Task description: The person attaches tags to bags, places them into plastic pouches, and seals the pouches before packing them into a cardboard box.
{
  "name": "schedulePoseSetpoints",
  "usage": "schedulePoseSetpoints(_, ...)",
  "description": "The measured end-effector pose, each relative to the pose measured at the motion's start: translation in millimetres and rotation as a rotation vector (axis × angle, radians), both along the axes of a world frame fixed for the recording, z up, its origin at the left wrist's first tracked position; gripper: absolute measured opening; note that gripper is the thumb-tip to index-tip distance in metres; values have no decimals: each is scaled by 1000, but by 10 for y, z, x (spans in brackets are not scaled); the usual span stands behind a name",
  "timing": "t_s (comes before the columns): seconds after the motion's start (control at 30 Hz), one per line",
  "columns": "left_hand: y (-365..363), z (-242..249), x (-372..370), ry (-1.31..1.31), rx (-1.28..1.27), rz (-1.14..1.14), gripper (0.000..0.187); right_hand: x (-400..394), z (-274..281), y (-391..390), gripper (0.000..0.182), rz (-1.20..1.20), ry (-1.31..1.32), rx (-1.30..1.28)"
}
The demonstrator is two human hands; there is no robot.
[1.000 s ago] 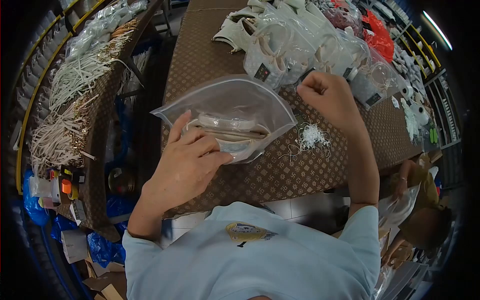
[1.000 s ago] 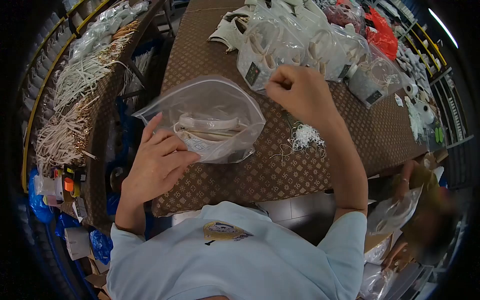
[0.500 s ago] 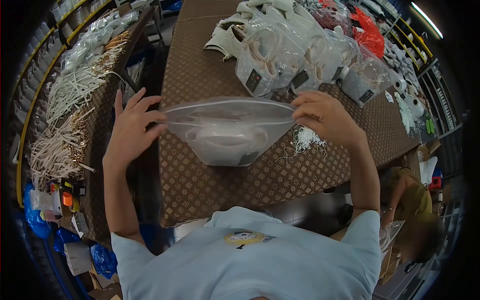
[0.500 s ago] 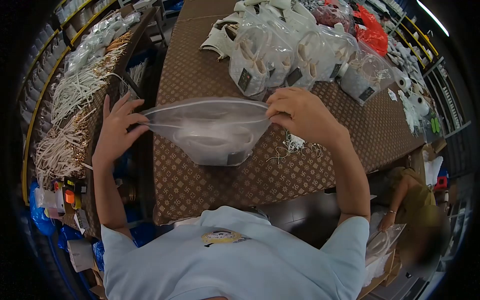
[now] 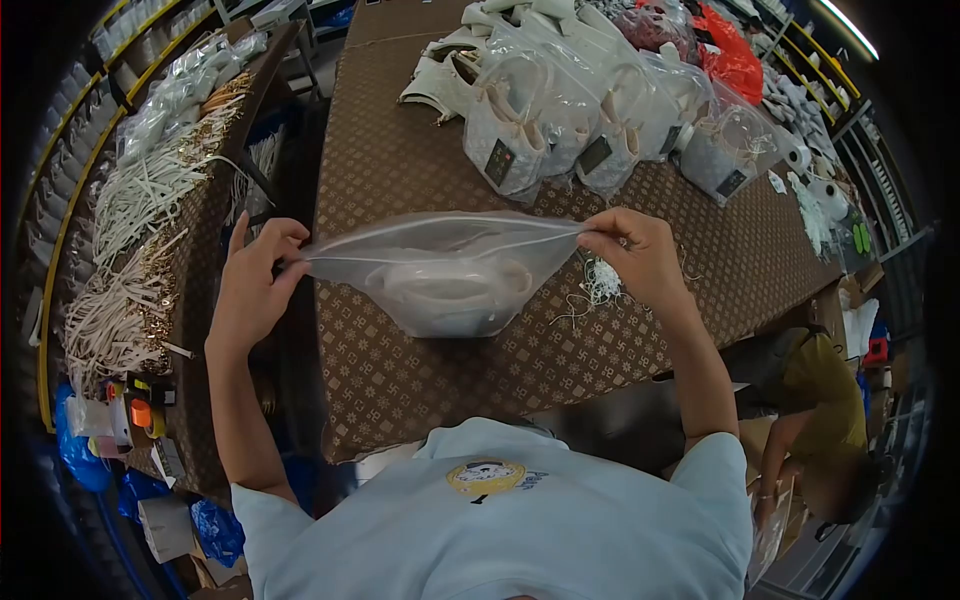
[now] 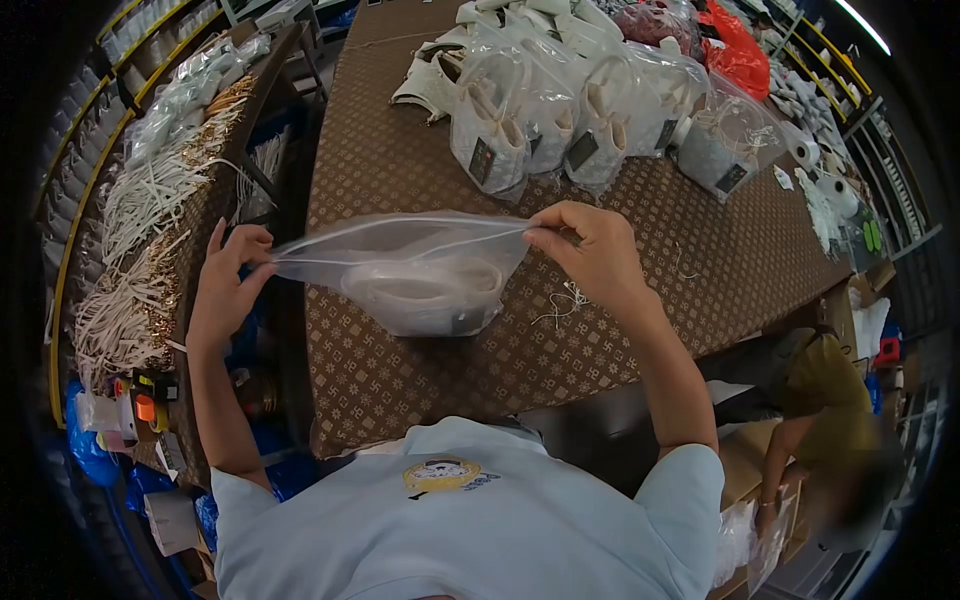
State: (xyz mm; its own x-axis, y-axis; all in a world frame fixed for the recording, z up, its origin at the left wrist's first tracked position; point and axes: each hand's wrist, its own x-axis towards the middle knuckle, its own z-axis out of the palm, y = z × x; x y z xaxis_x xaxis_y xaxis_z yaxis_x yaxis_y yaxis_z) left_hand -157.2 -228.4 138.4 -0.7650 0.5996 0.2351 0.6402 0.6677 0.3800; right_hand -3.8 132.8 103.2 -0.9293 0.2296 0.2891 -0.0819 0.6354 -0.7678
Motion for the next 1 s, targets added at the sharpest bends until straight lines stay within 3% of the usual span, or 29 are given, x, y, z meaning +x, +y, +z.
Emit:
schedulePoseSetpoints(0.1, -20, -12, -62, 11, -3, -22, 31, 15, 12, -28, 10, 89, 169, 84)
schedulePoseSetpoints(0.23, 162, 161, 67, 32, -48, 32, 33, 44, -1, -1, 8, 92, 198, 133)
schedulePoseSetpoints(0.3, 546, 336, 445, 394, 35, -130, 38, 38, -34, 13, 9, 100, 228, 119)
schedulePoseSetpoints(0.37, 1089, 303, 784, 460, 68, -306, 42, 26, -38, 6, 9, 127, 263, 162)
schedulePoseSetpoints(0.43, 1613, 90, 898, 444, 174, -373, 34, 5, -47, -19, 9, 158, 309, 200)
schedulePoseSetpoints(0.5, 1867, -120, 767, 447, 117, -399, 27, 23, -49, -2, 11, 130, 338, 266)
schedulePoseSetpoints(0.63, 1974, -216, 719, 438, 124, -459, 8, 56, -90, 46, 11, 147, 368, 227)
schedulePoseSetpoints(1.0, 1911, -239, 577, 357, 264, -505, 5, -20, -31, -29, 12, 204, 419, 245)
